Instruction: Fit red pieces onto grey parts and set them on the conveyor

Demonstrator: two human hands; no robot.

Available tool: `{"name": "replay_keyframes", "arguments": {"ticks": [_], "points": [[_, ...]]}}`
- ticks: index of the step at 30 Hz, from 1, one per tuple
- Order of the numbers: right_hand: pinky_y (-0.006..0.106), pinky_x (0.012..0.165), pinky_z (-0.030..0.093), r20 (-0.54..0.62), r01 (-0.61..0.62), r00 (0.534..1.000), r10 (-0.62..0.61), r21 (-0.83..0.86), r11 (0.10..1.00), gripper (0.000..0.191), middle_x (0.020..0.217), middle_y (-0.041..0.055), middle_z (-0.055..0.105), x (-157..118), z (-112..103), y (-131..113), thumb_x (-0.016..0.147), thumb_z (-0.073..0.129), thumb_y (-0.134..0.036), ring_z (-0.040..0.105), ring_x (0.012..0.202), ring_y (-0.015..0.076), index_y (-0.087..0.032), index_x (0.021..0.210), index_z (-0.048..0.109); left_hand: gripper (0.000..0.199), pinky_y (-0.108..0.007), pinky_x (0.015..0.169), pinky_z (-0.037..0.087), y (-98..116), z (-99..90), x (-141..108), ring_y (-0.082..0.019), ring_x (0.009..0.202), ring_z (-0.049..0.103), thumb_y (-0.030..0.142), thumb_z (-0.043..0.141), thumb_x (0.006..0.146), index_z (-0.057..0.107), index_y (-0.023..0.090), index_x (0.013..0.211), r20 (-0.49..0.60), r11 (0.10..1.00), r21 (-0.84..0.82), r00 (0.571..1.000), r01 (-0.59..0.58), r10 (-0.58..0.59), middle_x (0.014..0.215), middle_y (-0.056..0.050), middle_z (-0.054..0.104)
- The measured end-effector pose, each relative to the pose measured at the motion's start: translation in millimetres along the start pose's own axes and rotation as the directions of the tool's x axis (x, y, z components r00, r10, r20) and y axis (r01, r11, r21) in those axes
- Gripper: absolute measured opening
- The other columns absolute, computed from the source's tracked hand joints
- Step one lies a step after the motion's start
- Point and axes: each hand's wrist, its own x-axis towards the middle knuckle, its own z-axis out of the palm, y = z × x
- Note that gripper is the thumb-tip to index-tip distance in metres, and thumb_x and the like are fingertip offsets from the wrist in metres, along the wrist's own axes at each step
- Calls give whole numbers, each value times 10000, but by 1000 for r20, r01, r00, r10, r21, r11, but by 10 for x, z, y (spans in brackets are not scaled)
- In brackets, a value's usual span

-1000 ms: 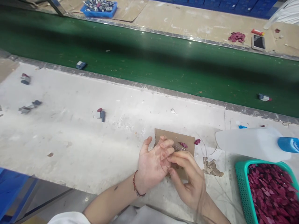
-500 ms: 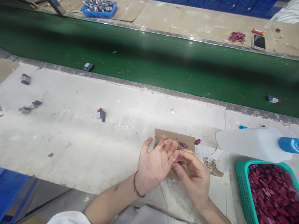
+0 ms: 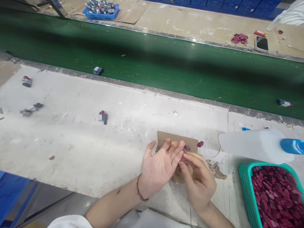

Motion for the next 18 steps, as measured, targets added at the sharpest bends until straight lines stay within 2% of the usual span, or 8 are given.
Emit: {"name": "replay_keyframes", "arguments": {"ticks": [6, 10, 14, 18], "points": [[322, 685, 621, 88, 270, 962, -257, -222, 937, 378, 950, 70, 734, 58, -53, 18, 889, 582, -55, 730, 828, 207, -293, 1160, 695, 317, -307, 990, 464, 9, 34, -17, -228, 1192, 605, 378, 428, 904, 668, 176, 858, -7, 1000, -5, 1000, -5, 5, 921, -88, 710], [299, 683, 616, 176, 405, 914, -366, -322, 856, 465, 958, 84, 741, 90, -97, 52, 876, 590, -19, 734, 839, 204, -280, 1257, 636, 333, -309, 984, 468, 21, 49, -15, -235, 1178, 614, 392, 429, 892, 669, 165, 848, 4, 1000, -30, 1000, 1, -1, 943, -98, 711], [280, 664, 600, 250, 499, 865, -434, -353, 792, 486, 912, 80, 749, 147, -156, 105, 867, 603, -15, 735, 806, 199, -273, 1279, 617, 328, -333, 1001, 455, 48, 63, 4, -256, 1161, 625, 405, 459, 865, 675, 160, 832, 31, 1000, -20, 999, 12, -12, 944, -100, 716], [282, 662, 581, 317, 569, 821, -476, -379, 730, 370, 866, 68, 745, 249, -221, 140, 895, 582, -53, 726, 786, 192, -275, 1182, 652, 295, -409, 1064, 391, 93, 103, 18, -298, 1250, 558, 405, 495, 849, 676, 172, 856, 50, 999, 38, 999, 15, -17, 1001, -104, 709]]}}
